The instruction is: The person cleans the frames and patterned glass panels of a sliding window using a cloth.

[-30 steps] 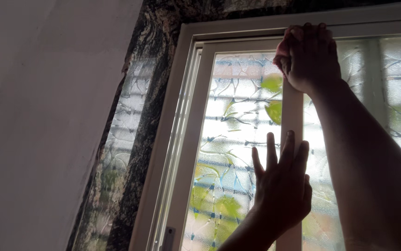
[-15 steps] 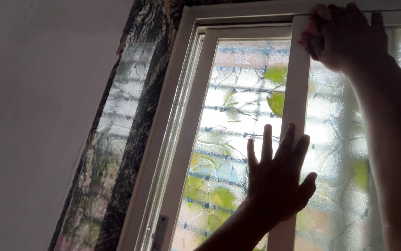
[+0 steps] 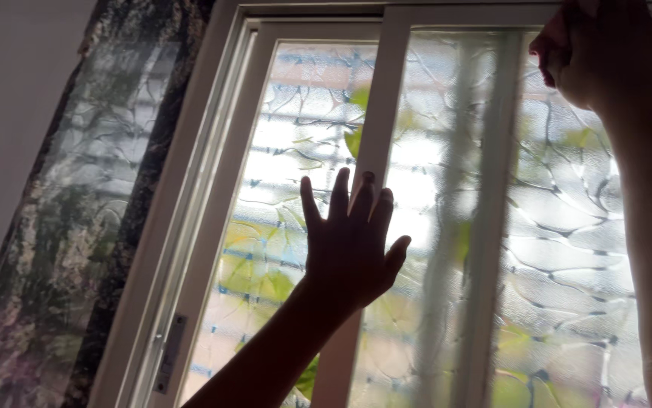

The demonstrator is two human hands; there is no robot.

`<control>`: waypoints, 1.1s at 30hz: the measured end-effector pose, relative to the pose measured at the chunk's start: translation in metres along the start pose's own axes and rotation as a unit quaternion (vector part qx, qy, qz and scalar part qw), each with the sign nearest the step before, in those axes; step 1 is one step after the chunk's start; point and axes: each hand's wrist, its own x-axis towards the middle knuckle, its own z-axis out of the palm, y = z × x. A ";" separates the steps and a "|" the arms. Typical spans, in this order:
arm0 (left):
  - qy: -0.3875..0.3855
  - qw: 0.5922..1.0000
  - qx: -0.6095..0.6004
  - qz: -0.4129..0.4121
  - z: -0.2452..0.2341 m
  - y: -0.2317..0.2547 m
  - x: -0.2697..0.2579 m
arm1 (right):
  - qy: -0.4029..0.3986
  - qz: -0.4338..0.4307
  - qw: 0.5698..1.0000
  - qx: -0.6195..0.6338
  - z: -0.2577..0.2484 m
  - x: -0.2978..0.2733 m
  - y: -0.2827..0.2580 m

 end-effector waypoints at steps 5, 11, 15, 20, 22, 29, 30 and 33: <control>-0.079 0.993 0.091 0.014 -0.012 0.050 0.034 | -0.026 0.022 0.999 -0.004 -0.006 -0.017 0.044; -0.124 0.984 0.001 0.125 0.009 0.119 0.043 | -0.061 0.087 0.994 -0.015 -0.017 -0.033 0.077; -0.084 0.980 -0.041 0.178 0.021 0.147 0.035 | -0.034 0.083 0.995 0.049 -0.024 -0.051 0.082; -0.066 0.981 -0.055 0.175 0.046 0.158 0.043 | -0.035 0.075 0.994 0.069 -0.023 -0.065 0.086; -0.066 0.982 -0.064 0.164 0.059 0.160 0.051 | 0.060 0.013 0.998 -0.025 -0.017 -0.067 0.086; -0.012 0.991 -0.060 0.116 0.083 0.166 0.063 | -0.031 0.050 0.998 0.032 -0.044 -0.079 0.079; -0.013 0.991 -0.066 0.119 0.084 0.166 0.062 | -0.049 0.049 0.998 -0.002 -0.045 -0.083 0.077; -0.006 0.993 -0.068 0.100 0.086 0.166 0.062 | -0.078 0.042 0.994 -0.062 -0.049 -0.089 0.088</control>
